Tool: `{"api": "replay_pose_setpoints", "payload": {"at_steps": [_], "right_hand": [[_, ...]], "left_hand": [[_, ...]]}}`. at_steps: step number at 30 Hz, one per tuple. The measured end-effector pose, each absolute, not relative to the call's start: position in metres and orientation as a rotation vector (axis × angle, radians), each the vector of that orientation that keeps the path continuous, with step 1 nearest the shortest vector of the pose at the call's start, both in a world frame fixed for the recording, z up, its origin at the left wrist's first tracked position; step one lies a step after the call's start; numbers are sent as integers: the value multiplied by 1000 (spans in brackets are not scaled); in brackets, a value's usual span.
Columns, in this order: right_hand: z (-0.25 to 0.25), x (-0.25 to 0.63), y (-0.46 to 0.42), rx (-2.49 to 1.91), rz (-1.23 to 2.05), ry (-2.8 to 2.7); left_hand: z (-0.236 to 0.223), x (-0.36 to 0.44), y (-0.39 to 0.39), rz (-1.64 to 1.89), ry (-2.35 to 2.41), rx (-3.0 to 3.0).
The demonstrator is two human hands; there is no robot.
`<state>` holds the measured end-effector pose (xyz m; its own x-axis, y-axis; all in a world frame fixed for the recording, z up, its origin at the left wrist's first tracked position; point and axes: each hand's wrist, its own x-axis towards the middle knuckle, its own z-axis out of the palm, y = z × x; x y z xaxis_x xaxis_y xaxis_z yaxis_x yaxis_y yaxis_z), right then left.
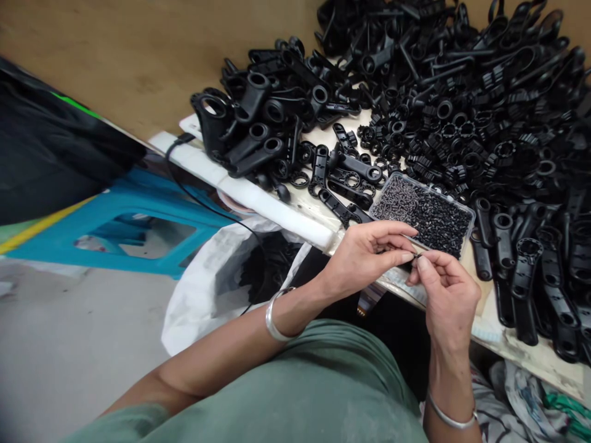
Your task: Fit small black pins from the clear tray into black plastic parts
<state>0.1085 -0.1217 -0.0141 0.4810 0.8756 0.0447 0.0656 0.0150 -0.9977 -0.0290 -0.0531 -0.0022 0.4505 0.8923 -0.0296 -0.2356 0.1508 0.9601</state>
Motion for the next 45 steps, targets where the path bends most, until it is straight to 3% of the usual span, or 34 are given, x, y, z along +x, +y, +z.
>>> {"api": "replay_pose_setpoints", "payload": {"at_steps": [45], "right_hand": [[-10,98,-129,-1558,467,-1013]], "left_hand": [[-2,-29,-60,993,848,1382]]}}
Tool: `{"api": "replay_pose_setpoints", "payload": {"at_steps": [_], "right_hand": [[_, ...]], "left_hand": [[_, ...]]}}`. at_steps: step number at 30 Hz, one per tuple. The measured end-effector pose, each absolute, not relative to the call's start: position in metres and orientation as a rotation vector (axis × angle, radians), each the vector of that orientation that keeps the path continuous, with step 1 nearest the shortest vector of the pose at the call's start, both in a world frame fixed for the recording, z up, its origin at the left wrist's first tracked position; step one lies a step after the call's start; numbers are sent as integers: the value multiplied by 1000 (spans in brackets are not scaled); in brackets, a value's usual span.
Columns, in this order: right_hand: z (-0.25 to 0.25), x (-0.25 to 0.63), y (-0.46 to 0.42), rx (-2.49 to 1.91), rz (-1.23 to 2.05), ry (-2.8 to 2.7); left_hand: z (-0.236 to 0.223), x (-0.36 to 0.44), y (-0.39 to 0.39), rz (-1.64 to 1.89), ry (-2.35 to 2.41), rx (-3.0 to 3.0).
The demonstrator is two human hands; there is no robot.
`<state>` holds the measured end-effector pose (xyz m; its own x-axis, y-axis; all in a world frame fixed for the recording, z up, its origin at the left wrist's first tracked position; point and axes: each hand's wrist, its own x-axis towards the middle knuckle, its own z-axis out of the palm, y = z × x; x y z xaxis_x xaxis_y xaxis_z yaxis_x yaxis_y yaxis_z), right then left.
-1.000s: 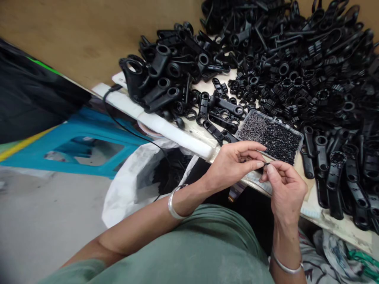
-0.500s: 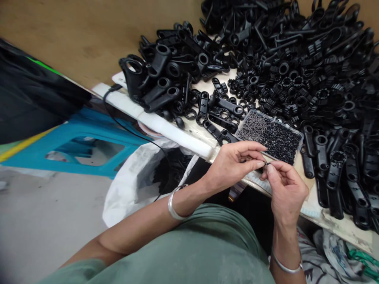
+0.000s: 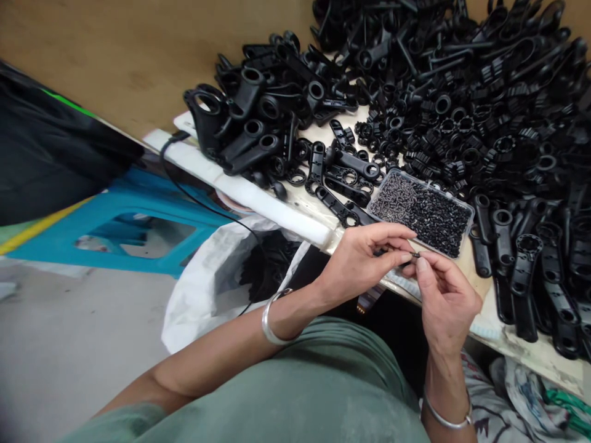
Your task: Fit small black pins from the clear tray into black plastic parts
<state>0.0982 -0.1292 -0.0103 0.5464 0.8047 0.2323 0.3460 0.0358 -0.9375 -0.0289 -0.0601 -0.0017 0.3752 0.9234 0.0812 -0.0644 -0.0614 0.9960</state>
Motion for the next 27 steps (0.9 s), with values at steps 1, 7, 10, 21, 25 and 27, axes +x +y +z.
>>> {"api": "replay_pose_setpoints", "payload": {"at_steps": [1,7,10,21,25,27], "right_hand": [[-11,99,-129,-1554,468,-1015],[-10,102,-129,-1566,462,-1040],[-9,101,-130,-1586,431,-1049],[-10,104,-125,-1637,295,-1277],[-5,103,-124,-1599,425,-1198],[-4,106,-125,-1602,446,-1154]], "left_hand": [[-2,-29,-60,996,850,1393],[-5,-28,-62,967,820,1390],[-5,-27,-62,979,812,1404],[-4,-29,-61,1020,831,1464],[-3,-34,-59,1010,773,1521],[-3,-43,-58,1010,771,1655]]}}
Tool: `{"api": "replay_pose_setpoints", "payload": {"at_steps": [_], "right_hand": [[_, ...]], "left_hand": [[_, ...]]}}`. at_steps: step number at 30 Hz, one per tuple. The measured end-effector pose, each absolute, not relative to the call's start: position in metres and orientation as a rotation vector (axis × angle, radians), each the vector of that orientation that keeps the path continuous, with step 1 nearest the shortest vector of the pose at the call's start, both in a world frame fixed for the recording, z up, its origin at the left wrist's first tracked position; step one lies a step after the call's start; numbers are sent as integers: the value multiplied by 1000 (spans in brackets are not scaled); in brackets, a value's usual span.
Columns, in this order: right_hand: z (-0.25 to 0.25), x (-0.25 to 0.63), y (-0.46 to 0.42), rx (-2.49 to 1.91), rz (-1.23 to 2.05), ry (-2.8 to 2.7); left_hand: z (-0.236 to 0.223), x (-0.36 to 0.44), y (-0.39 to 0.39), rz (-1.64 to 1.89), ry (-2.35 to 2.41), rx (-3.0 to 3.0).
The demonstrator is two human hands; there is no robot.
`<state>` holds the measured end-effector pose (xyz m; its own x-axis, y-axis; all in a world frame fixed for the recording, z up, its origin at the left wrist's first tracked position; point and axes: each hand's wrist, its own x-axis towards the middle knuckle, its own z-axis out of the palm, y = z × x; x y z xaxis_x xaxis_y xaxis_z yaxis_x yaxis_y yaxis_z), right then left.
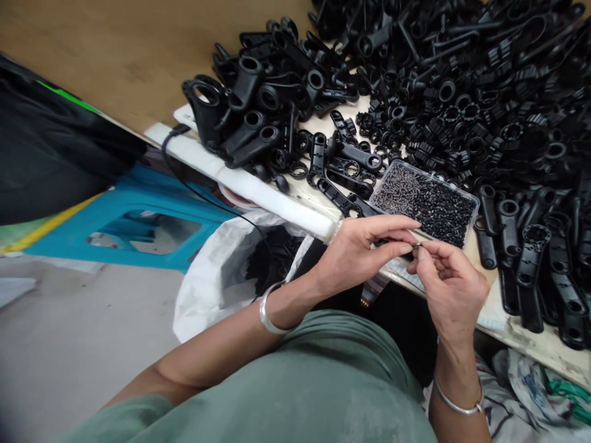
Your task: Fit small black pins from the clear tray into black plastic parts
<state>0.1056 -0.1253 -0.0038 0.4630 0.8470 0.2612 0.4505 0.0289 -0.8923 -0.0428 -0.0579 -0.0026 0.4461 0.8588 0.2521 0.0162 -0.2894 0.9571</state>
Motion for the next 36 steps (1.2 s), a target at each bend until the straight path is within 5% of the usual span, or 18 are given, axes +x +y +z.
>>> {"api": "replay_pose_setpoints", "payload": {"at_steps": [11,25,36], "right_hand": [[-14,127,-149,-1793,448,-1068],[-22,134,-158,-1893,346,-1194],[-20,130,-159,-1875,382,-1102]], "left_hand": [[-20,-73,-64,801,891,2892],[-22,-68,-81,943,858,2970],[-6,-43,-79,634,656,2823]]}}
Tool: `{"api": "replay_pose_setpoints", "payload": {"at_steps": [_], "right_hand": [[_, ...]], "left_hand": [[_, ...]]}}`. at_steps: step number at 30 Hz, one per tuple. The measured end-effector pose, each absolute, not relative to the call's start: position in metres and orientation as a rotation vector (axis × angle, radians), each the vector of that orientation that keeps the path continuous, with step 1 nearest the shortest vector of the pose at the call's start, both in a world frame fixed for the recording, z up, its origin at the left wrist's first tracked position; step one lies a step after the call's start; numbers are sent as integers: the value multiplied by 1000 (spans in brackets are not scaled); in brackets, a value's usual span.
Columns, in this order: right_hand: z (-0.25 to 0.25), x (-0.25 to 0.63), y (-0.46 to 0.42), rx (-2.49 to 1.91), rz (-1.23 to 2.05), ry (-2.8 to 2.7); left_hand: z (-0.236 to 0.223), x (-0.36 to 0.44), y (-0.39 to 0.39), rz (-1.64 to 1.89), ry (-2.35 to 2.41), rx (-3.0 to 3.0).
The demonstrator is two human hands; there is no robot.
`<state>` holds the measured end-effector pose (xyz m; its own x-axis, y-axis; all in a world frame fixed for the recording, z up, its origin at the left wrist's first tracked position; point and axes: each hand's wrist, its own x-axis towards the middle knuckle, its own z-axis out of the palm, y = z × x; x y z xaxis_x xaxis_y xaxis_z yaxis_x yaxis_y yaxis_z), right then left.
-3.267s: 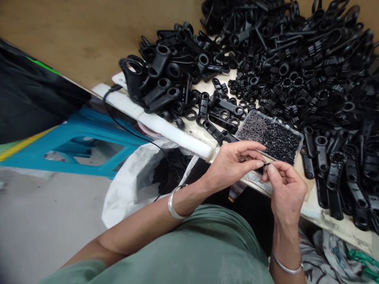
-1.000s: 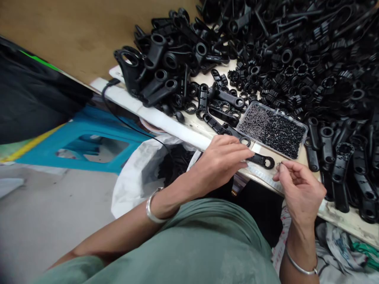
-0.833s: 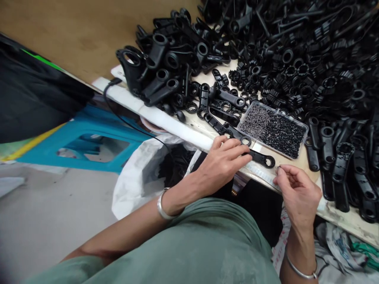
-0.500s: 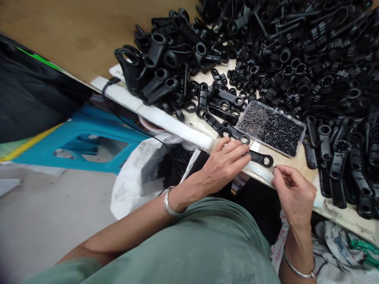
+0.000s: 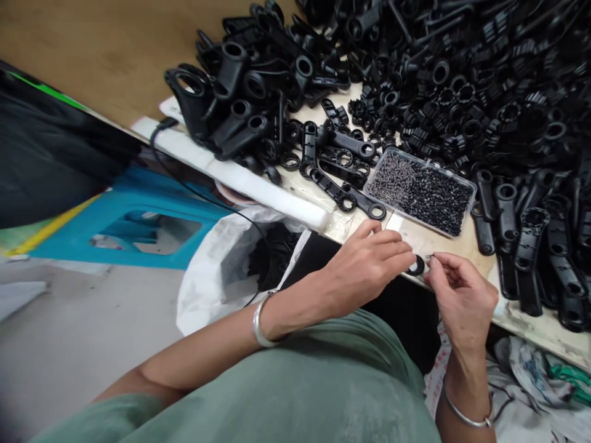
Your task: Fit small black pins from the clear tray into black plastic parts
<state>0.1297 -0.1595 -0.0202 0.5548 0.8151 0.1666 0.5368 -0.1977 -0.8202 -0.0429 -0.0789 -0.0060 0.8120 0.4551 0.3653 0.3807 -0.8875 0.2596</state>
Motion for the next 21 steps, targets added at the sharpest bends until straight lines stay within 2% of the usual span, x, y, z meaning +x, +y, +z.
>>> {"api": "replay_pose_setpoints", "payload": {"at_steps": [15,21], "right_hand": [[-26,131,-164,-1840,414,-1065],[-28,132,-165,-1817,398,-1100]], "left_hand": [[-8,-31,-79,476,610,2625],[-17,-28,-82,568,586,2606]]}}
